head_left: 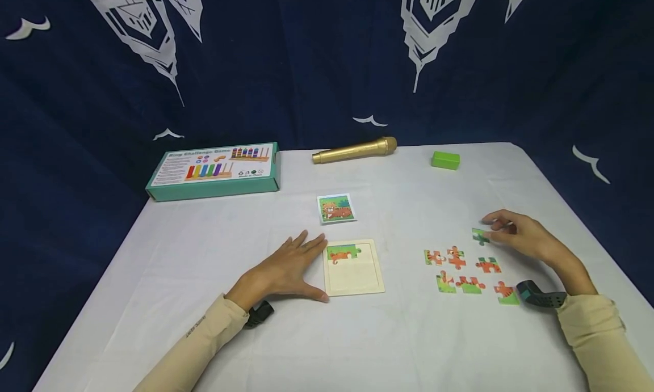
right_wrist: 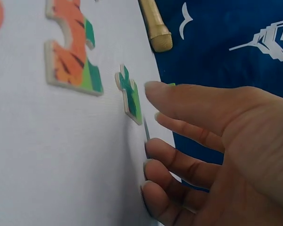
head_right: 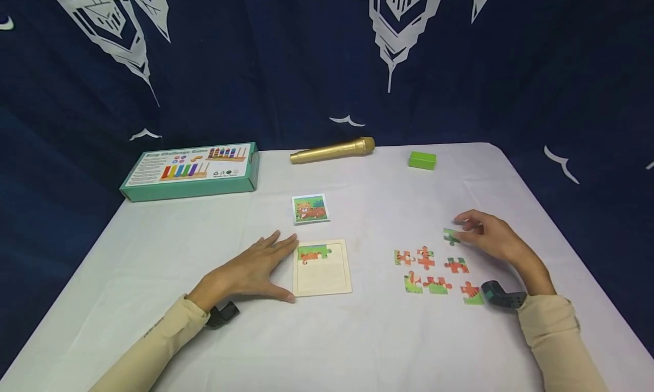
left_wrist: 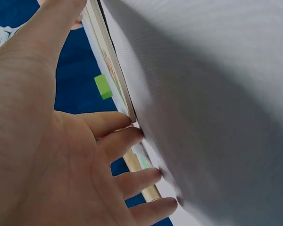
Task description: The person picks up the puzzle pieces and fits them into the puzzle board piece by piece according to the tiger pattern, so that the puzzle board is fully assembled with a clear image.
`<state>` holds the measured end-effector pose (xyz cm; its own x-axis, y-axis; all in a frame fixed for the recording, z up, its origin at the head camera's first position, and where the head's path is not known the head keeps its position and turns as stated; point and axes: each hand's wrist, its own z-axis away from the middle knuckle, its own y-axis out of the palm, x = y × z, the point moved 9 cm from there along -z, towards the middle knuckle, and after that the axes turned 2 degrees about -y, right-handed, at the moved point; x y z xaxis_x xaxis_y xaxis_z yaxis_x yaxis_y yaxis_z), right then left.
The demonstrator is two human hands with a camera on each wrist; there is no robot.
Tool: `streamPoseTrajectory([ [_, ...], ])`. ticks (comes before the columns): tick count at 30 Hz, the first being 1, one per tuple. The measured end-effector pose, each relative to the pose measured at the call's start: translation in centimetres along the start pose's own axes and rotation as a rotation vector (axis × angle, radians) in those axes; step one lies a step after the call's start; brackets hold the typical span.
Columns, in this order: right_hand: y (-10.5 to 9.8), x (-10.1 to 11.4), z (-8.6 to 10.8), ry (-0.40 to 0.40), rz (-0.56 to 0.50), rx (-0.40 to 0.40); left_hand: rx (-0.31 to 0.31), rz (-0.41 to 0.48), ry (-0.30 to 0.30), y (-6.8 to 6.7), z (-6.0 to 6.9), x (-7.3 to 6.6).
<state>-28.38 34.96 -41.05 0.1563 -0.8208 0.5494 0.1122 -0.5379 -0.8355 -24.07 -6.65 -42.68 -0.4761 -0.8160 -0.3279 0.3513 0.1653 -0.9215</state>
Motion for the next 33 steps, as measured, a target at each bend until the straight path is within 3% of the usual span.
streamPoseTrajectory([
  [9, 0.8, -0.5, -0.2, 0.04, 0.03, 0.051, -0.007, 0.011, 0.014, 0.0, -0.1, -0.1],
  [33, 1.0, 1.4, -0.3, -0.087, -0.001, -0.018, -0.009, 0.005, 0.017, 0.0, 0.0, -0.2],
])
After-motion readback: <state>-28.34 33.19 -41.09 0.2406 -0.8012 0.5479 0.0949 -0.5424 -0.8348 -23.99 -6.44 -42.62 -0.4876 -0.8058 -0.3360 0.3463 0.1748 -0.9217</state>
